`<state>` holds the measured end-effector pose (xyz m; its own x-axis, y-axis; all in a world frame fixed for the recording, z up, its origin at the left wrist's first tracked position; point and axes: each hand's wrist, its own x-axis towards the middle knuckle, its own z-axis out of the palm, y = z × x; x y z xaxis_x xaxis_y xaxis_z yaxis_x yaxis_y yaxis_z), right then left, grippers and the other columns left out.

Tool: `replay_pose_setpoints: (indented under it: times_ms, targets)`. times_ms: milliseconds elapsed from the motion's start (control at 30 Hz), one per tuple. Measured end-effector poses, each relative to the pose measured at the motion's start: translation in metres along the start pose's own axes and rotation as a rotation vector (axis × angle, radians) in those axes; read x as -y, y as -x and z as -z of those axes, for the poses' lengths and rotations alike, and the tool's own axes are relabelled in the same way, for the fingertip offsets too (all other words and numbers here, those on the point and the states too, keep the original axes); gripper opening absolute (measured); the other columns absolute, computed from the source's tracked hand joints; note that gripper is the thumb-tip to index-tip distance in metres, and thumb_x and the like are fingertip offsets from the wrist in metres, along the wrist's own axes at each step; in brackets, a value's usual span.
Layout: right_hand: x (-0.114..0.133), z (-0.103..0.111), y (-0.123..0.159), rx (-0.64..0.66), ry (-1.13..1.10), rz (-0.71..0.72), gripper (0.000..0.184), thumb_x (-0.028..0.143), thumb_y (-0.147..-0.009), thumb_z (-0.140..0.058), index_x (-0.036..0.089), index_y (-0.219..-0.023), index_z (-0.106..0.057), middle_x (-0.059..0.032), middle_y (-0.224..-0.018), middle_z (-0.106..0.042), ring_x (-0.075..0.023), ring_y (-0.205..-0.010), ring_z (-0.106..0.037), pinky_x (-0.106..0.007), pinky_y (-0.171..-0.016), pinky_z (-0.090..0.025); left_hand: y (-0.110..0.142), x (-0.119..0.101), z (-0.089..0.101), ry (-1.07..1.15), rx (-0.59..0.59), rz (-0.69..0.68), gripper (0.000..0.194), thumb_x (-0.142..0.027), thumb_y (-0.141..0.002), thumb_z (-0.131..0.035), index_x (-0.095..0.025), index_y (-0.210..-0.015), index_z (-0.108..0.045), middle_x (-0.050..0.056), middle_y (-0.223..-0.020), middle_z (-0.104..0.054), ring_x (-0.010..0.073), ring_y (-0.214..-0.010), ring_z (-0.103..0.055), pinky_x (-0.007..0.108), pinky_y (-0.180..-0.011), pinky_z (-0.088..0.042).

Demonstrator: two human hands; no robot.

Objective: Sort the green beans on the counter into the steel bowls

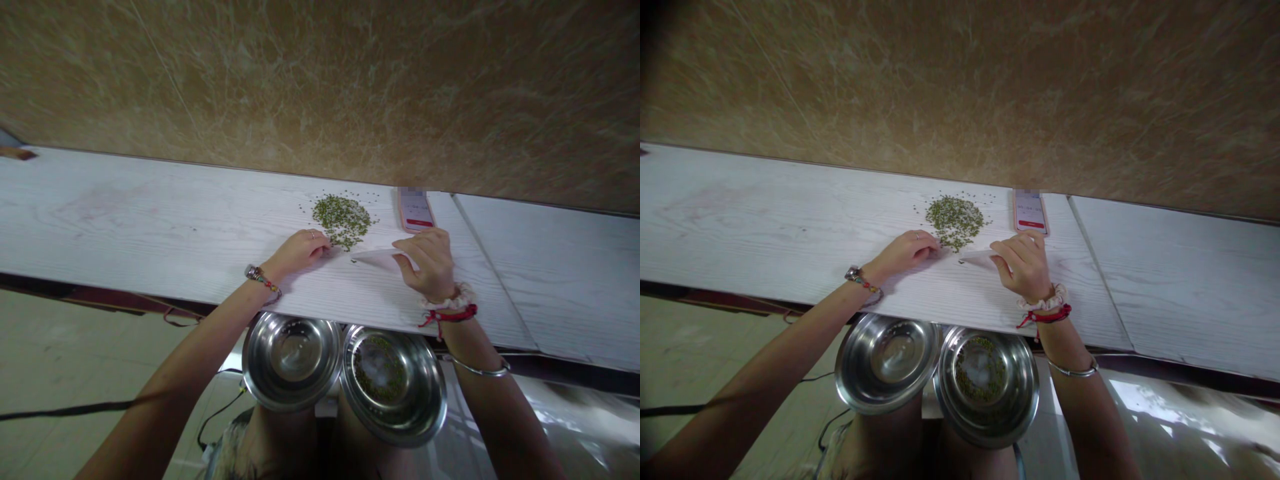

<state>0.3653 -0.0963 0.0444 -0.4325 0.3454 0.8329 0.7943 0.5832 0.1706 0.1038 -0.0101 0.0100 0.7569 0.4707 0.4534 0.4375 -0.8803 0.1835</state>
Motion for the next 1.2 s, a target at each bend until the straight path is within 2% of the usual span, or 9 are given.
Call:
replay_pose_setpoints:
  times_ms: [167,333,533,733,1033,1200]
  targets:
    - [0.0,0.001,0.002,0.004,-0.047,-0.015,0.005,0.02,-0.081,-0.055,0.021,-0.082,-0.059,0.0004,-0.067,-0.064,-0.0147,-0.065,-0.055,-0.034,-0.076,-0.041,0.0,0.0,0.0,-0.004,-0.01,0.01,0.023,-0.005,-0.08,-0.044,-0.018,-0.084,-0.063,0.003,-0.085,-0.069,0.0139,-0.082,-0.063,0.029,-0.078,-0.05]
    - [-0.001,0.0,0.005,0.08,-0.015,-0.09,0.01,0.025,-0.081,-0.052,0.023,-0.079,-0.061,-0.0003,-0.066,-0.063,-0.0165,-0.066,-0.056,-0.038,-0.078,-0.042,0.0,-0.001,0.0,0.004,-0.01,0.006,0.023,-0.005,-0.081,-0.044,-0.019,-0.083,-0.062,0.003,-0.085,-0.069,0.014,-0.082,-0.063,0.029,-0.078,-0.05]
    - [0.003,0.006,0.006,0.104,-0.06,-0.096,0.012,0.024,-0.081,-0.051,0.022,-0.074,-0.061,-0.0002,-0.064,-0.063,-0.016,-0.064,-0.056,-0.038,-0.077,-0.042,0.0,-0.003,0.0,-0.01,0.013,0.012,0.021,-0.008,-0.084,-0.045,-0.018,-0.082,-0.063,0.003,-0.083,-0.069,0.014,-0.08,-0.062,0.03,-0.077,-0.049]
    - [0.019,0.036,0.008,0.073,-0.119,-0.04,0.007,0.016,-0.078,-0.054,0.021,-0.076,-0.057,0.0021,-0.063,-0.063,-0.0135,-0.062,-0.055,-0.037,-0.079,-0.043,-0.001,-0.007,0.002,-0.023,0.054,-0.055,0.019,-0.016,-0.087,-0.046,-0.018,-0.079,-0.063,0.004,-0.082,-0.068,0.0136,-0.079,-0.061,0.029,-0.075,-0.048]
    - [0.045,0.084,0.015,0.154,-0.174,-0.022,0.009,0.013,-0.077,-0.054,0.02,-0.082,-0.056,0.0016,-0.066,-0.063,-0.0134,-0.061,-0.055,-0.039,-0.074,-0.047,-0.001,-0.008,0.001,-0.088,0.061,-0.131,0.018,-0.016,-0.086,-0.047,-0.019,-0.084,-0.065,0.004,-0.089,-0.07,0.0138,-0.084,-0.063,0.03,-0.08,-0.049]
    - [0.059,0.104,0.02,0.166,-0.202,-0.074,0.013,0.011,-0.076,-0.054,0.021,-0.082,-0.059,0.0014,-0.066,-0.062,-0.0142,-0.061,-0.055,-0.04,-0.075,-0.047,0.0,-0.011,-0.001,-0.092,0.066,-0.174,0.017,-0.015,-0.085,-0.048,-0.02,-0.085,-0.065,0.003,-0.092,-0.07,0.0142,-0.089,-0.062,0.03,-0.084,-0.048]
